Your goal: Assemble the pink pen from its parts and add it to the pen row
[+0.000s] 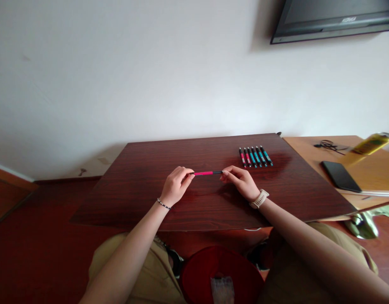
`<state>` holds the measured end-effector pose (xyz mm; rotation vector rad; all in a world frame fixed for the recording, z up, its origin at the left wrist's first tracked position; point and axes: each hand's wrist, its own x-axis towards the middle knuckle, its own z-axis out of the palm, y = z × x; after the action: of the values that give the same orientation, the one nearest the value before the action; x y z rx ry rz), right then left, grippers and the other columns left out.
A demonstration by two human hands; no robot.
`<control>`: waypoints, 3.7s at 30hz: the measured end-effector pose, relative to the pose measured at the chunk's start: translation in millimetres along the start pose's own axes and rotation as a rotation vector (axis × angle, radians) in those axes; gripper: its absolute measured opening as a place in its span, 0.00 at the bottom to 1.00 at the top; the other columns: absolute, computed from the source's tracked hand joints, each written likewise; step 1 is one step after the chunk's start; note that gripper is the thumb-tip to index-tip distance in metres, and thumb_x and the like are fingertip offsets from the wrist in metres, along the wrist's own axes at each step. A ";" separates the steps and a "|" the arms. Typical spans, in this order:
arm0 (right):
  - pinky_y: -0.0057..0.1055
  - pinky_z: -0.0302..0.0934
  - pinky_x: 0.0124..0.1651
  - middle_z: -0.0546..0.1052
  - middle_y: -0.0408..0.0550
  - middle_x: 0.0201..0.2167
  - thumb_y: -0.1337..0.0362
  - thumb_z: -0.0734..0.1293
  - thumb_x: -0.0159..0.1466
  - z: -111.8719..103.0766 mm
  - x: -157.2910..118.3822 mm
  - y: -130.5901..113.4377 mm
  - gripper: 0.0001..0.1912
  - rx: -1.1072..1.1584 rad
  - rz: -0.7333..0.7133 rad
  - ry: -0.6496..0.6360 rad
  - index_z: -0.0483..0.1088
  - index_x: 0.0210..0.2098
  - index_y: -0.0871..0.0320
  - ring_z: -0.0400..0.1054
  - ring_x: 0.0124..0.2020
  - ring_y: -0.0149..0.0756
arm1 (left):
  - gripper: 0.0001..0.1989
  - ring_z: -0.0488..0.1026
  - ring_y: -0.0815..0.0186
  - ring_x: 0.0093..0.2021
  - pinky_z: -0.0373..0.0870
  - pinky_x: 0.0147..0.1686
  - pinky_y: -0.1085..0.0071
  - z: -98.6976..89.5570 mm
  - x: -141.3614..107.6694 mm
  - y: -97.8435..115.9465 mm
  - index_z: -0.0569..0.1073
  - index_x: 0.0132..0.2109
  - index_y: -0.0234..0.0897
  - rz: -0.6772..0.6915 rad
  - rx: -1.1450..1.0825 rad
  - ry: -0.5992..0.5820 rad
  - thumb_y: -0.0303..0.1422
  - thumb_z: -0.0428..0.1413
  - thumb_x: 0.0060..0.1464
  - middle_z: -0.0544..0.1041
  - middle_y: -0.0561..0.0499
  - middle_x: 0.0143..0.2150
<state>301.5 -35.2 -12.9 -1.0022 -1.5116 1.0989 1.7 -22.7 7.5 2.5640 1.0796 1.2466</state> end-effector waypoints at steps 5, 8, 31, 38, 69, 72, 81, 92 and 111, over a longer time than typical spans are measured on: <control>0.34 0.73 0.42 0.82 0.49 0.35 0.42 0.71 0.69 -0.4 -0.2 1.5 0.22 0.007 -0.005 0.004 0.77 0.41 0.56 0.77 0.36 0.39 | 0.07 0.75 0.62 0.41 0.72 0.42 0.66 -0.3 -0.4 -0.1 0.75 0.52 0.40 -0.007 -0.008 0.001 0.35 0.55 0.73 0.77 0.48 0.40; 0.34 0.73 0.41 0.83 0.49 0.35 0.42 0.72 0.69 -1.0 0.2 2.2 0.21 -0.007 -0.013 -0.005 0.78 0.41 0.56 0.77 0.36 0.39 | 0.07 0.75 0.61 0.41 0.72 0.42 0.65 -1.3 -0.2 -0.5 0.75 0.51 0.40 -0.015 0.001 0.000 0.36 0.55 0.73 0.78 0.49 0.39; 0.36 0.76 0.39 0.84 0.49 0.34 0.41 0.71 0.68 -0.8 -1.9 0.2 0.22 -0.051 -0.039 -0.062 0.81 0.40 0.54 0.79 0.34 0.41 | 0.24 0.71 0.66 0.28 0.64 0.33 0.68 -4.2 2.0 3.9 0.68 0.28 0.39 -0.165 -0.091 -0.037 0.42 0.49 0.75 0.72 0.53 0.26; 0.38 0.74 0.41 0.84 0.49 0.34 0.44 0.69 0.71 -3.7 -4.4 -1.8 0.19 -0.185 -0.121 -0.039 0.81 0.42 0.53 0.79 0.35 0.43 | 0.27 0.65 0.69 0.22 0.60 0.28 0.69 -5.0 3.1 8.8 0.66 0.26 0.39 -0.256 -0.198 -0.085 0.44 0.49 0.75 0.67 0.56 0.21; 0.33 0.52 0.34 0.65 0.41 0.26 0.49 0.60 0.79 9.7 -7.2 -14.6 0.25 -0.342 -0.286 -0.192 0.60 0.28 0.54 0.57 0.27 0.33 | 0.18 0.80 0.64 0.38 0.69 0.42 0.69 19.9 10.5 50.0 0.81 0.46 0.39 -0.153 -0.195 -0.366 0.43 0.51 0.75 0.84 0.50 0.40; 0.33 0.53 0.35 0.66 0.42 0.26 0.50 0.60 0.79 9.3 -7.2 -15.1 0.24 -0.359 -0.328 -0.185 0.61 0.28 0.54 0.58 0.28 0.33 | 0.20 0.75 0.66 0.35 0.66 0.39 0.70 14.5 15.7 54.6 0.82 0.44 0.39 -0.302 -0.382 -0.439 0.47 0.52 0.74 0.81 0.52 0.36; 0.33 0.59 0.39 0.71 0.45 0.31 0.53 0.59 0.79 7.8 -9.6 -15.6 0.20 -0.361 -0.350 -0.228 0.66 0.33 0.54 0.64 0.32 0.35 | 0.22 0.62 0.69 0.25 0.60 0.31 0.71 14.3 16.5 50.0 0.79 0.43 0.35 -0.524 -0.766 -0.582 0.50 0.53 0.71 0.66 0.57 0.24; 0.36 0.64 0.44 0.78 0.48 0.36 0.53 0.63 0.78 4.3 -8.5 -11.8 0.15 -0.388 -0.308 -0.098 0.74 0.40 0.54 0.72 0.37 0.40 | 0.17 0.70 0.67 0.30 0.66 0.33 0.71 4.7 12.4 33.2 0.78 0.40 0.37 -0.563 -0.555 -0.299 0.48 0.61 0.65 0.78 0.52 0.33; 0.36 0.66 0.40 0.81 0.50 0.37 0.50 0.67 0.75 1.2 -7.6 -8.5 0.16 -0.430 -0.257 0.046 0.80 0.48 0.54 0.73 0.36 0.41 | 0.16 0.69 0.69 0.29 0.65 0.28 0.73 1.7 3.8 10.9 0.77 0.45 0.37 -0.642 -0.635 -0.114 0.45 0.63 0.62 0.79 0.49 0.35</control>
<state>301.1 -44.8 -6.6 -1.0708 -1.8242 0.5766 10.6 -28.1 12.8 1.6189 1.1160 1.0276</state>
